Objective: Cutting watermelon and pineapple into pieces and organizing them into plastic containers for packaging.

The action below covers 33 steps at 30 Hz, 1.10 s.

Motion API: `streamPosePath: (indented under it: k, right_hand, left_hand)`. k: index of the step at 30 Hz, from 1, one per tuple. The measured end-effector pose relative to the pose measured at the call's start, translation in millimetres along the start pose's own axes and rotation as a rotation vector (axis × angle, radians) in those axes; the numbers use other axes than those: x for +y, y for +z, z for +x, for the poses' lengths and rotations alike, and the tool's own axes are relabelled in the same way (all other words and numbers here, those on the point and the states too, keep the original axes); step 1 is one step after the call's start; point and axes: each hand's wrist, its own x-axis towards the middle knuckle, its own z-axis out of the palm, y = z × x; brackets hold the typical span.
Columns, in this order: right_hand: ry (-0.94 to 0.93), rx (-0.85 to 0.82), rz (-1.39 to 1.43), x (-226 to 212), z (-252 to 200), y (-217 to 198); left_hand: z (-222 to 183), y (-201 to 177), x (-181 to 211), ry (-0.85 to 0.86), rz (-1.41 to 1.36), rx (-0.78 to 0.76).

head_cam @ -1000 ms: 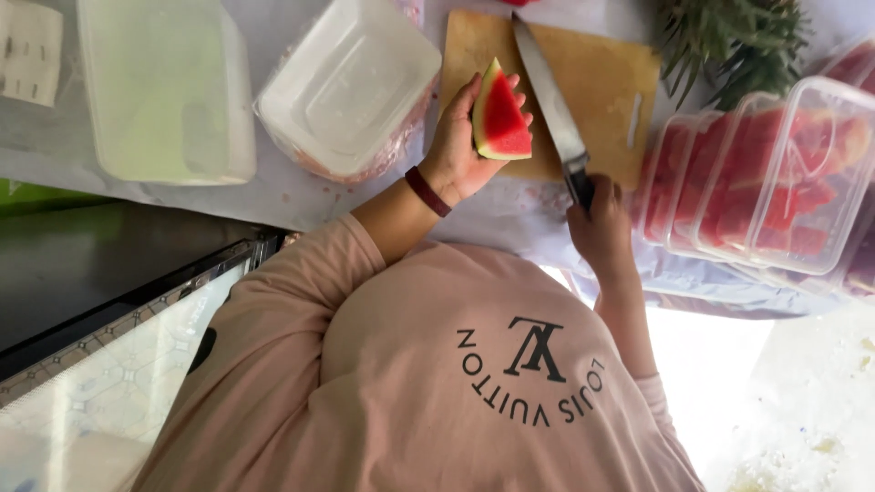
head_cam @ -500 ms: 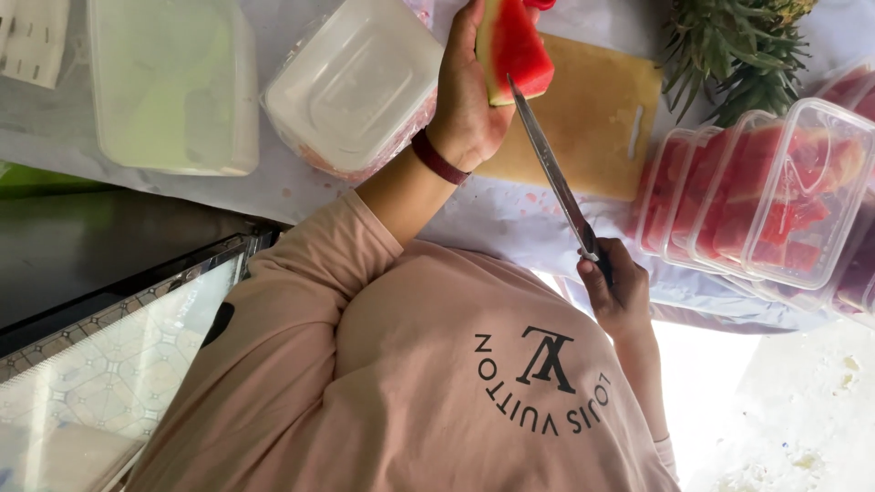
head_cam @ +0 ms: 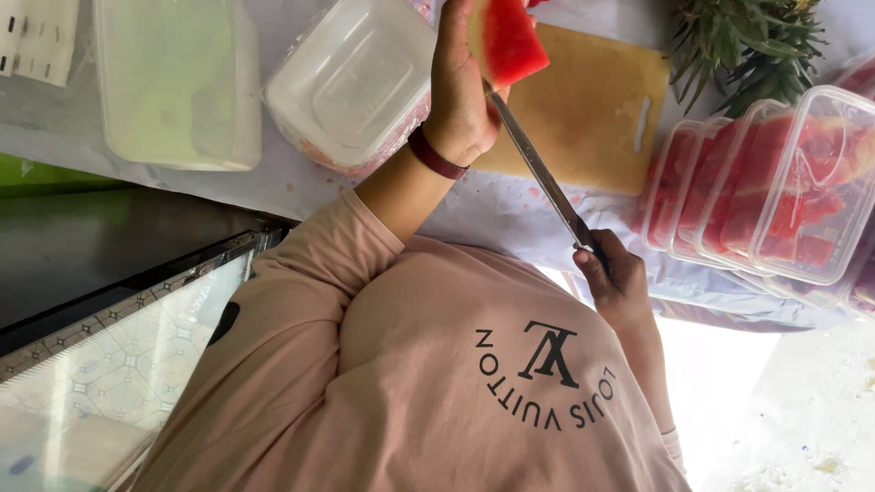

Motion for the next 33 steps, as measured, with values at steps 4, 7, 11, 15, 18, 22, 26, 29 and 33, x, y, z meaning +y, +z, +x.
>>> streamPosePath:
  k: [4, 7, 11, 15, 18, 22, 26, 29, 33]
  right_hand:
    - [0.061, 0.005, 0.056, -20.0, 2.7, 1.3]
    - [0.142, -0.018, 0.1, -26.1, 3.0, -0.2]
    - [0.19, -0.052, 0.077, -19.3, 7.2, 2.4]
    - [0.184, -0.044, 0.054, -7.1, 9.9, 6.1]
    - [0.228, -0.043, 0.048, 1.7, 11.0, 11.6]
    - [0.28, -0.005, -0.088, -3.3, 12.6, 9.7]
    - [0.276, 0.019, -0.163, -8.0, 11.2, 9.3]
    - [0.288, 0.033, -0.156, -12.5, 12.2, 8.6]
    - [0.283, 0.061, -0.202, -5.7, 8.9, 10.9]
  left_hand:
    - [2.6, -4.6, -10.7, 0.006, -0.02, 0.055]
    - [-1.7, -2.5, -14.0, 0.014, 0.011, 0.079]
    - [-11.8, 3.6, -20.7, 0.207, 0.018, -0.074]
    - [-15.1, 10.7, -21.2, 0.277, 0.101, -0.142]
    - [-14.7, 10.2, -24.8, 0.367, 0.157, -0.145]
    - [-4.6, 0.9, -31.7, 0.249, 0.14, -0.019]
    - [-11.1, 5.2, -40.4, 0.522, 0.323, 0.008]
    - [-1.3, 9.3, -35.9, 0.282, 0.348, 0.259]
    - [-3.6, 19.1, -30.6, -0.08, 0.505, 0.45]
